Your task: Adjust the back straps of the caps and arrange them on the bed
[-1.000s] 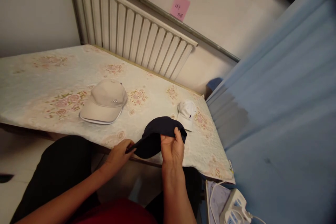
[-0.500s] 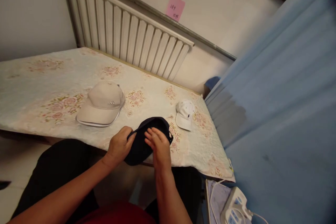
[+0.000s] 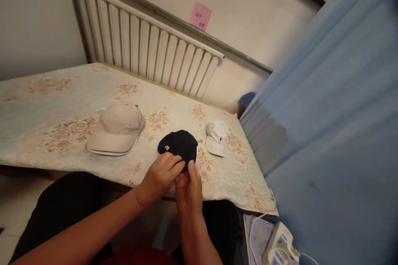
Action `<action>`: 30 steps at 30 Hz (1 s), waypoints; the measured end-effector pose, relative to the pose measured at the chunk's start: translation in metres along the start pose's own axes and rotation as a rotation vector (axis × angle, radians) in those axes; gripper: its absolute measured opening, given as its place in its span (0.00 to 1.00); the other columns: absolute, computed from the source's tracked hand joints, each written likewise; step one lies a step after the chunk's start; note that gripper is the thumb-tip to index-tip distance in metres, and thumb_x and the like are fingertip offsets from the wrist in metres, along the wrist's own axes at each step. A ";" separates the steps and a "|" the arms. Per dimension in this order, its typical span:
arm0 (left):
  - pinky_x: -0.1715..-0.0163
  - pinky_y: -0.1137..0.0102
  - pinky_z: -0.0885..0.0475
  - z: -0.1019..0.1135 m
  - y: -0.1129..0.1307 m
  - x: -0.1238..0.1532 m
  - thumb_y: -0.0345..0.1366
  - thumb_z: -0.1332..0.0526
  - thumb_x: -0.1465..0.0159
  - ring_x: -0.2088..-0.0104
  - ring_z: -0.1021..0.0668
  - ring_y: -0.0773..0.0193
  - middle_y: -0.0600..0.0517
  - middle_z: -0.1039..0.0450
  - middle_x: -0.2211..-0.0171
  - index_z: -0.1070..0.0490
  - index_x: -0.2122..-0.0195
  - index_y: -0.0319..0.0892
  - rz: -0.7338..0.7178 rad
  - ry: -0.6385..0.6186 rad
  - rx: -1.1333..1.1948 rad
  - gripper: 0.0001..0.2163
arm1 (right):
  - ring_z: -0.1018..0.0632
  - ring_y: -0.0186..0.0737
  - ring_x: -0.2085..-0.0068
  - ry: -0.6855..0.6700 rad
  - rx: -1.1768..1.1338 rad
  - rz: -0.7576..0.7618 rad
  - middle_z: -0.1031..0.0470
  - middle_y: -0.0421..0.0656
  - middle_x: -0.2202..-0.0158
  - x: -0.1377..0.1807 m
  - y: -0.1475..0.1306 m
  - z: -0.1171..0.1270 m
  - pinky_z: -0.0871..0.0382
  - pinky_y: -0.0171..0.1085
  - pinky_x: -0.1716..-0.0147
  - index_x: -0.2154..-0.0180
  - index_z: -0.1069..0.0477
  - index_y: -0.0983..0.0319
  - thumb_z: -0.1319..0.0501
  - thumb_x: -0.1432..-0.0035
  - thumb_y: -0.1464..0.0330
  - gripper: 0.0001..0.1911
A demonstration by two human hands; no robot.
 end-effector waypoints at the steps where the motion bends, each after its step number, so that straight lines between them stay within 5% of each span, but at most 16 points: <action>1: 0.57 0.57 0.32 -0.002 0.002 0.000 0.32 0.48 0.34 0.61 0.27 0.56 0.44 0.25 0.58 0.25 0.59 0.44 -0.004 -0.007 0.037 0.12 | 0.21 0.32 0.64 0.035 -0.012 -0.011 0.22 0.41 0.66 -0.001 0.001 0.004 0.27 0.32 0.63 0.63 0.29 0.65 0.38 0.45 0.67 0.08; 5: 0.55 0.57 0.32 -0.003 0.010 0.001 0.33 0.47 0.35 0.59 0.27 0.56 0.44 0.25 0.58 0.25 0.61 0.43 -0.028 -0.065 0.206 0.10 | 0.22 0.31 0.71 0.161 -0.036 -0.107 0.23 0.39 0.74 -0.010 0.001 0.025 0.27 0.31 0.68 0.69 0.29 0.64 0.36 0.50 0.72 0.04; 8: 0.51 0.58 0.33 0.003 0.001 0.007 0.37 0.41 0.38 0.55 0.27 0.55 0.45 0.25 0.58 0.27 0.58 0.42 0.098 0.003 0.346 0.10 | 0.20 0.35 0.65 0.205 -0.065 -0.108 0.20 0.42 0.68 -0.020 -0.009 0.042 0.26 0.37 0.58 0.65 0.26 0.64 0.37 0.50 0.72 0.08; 11: 0.53 0.60 0.32 0.005 -0.032 0.023 0.43 0.42 0.39 0.57 0.25 0.56 0.46 0.25 0.60 0.29 0.59 0.42 0.572 0.206 0.475 0.12 | 0.21 0.39 0.56 0.217 -0.112 -0.026 0.19 0.42 0.62 -0.027 -0.022 0.060 0.32 0.43 0.47 0.59 0.26 0.63 0.39 0.50 0.73 0.13; 14: 0.58 0.62 0.28 -0.012 -0.061 0.037 0.47 0.42 0.39 0.62 0.23 0.58 0.46 0.25 0.64 0.30 0.63 0.39 1.043 0.247 0.907 0.15 | 0.20 0.39 0.55 0.275 -0.143 -0.035 0.18 0.43 0.64 -0.028 -0.023 0.081 0.35 0.43 0.43 0.61 0.24 0.64 0.40 0.50 0.75 0.12; 16: 0.58 0.64 0.28 -0.024 -0.068 0.035 0.44 0.41 0.38 0.63 0.22 0.60 0.45 0.24 0.65 0.30 0.63 0.37 1.200 0.210 1.249 0.13 | 0.20 0.39 0.55 0.288 -0.141 -0.064 0.18 0.44 0.64 -0.026 -0.018 0.092 0.36 0.42 0.42 0.62 0.24 0.64 0.40 0.50 0.74 0.11; 21: 0.55 0.62 0.27 -0.031 -0.070 0.013 0.39 0.51 0.32 0.60 0.20 0.59 0.44 0.22 0.62 0.29 0.59 0.38 1.165 0.158 1.757 0.14 | 0.20 0.41 0.56 0.223 -0.121 -0.136 0.18 0.44 0.64 -0.019 -0.002 0.112 0.37 0.44 0.41 0.65 0.23 0.64 0.39 0.52 0.74 0.10; 30: 0.50 0.56 0.29 -0.032 -0.064 0.016 0.39 0.45 0.34 0.56 0.20 0.52 0.43 0.21 0.58 0.35 0.44 0.35 1.308 0.152 1.898 0.20 | 0.21 0.45 0.52 0.219 -0.057 -0.169 0.18 0.48 0.61 -0.016 0.017 0.128 0.38 0.49 0.41 0.63 0.22 0.66 0.37 0.53 0.71 0.13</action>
Point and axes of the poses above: each hand's wrist, its own x-axis away from the middle knuckle, its own z-axis out of the back of the hand, y = z × x, the point moved 4 cm from there along -x, towards the middle knuckle
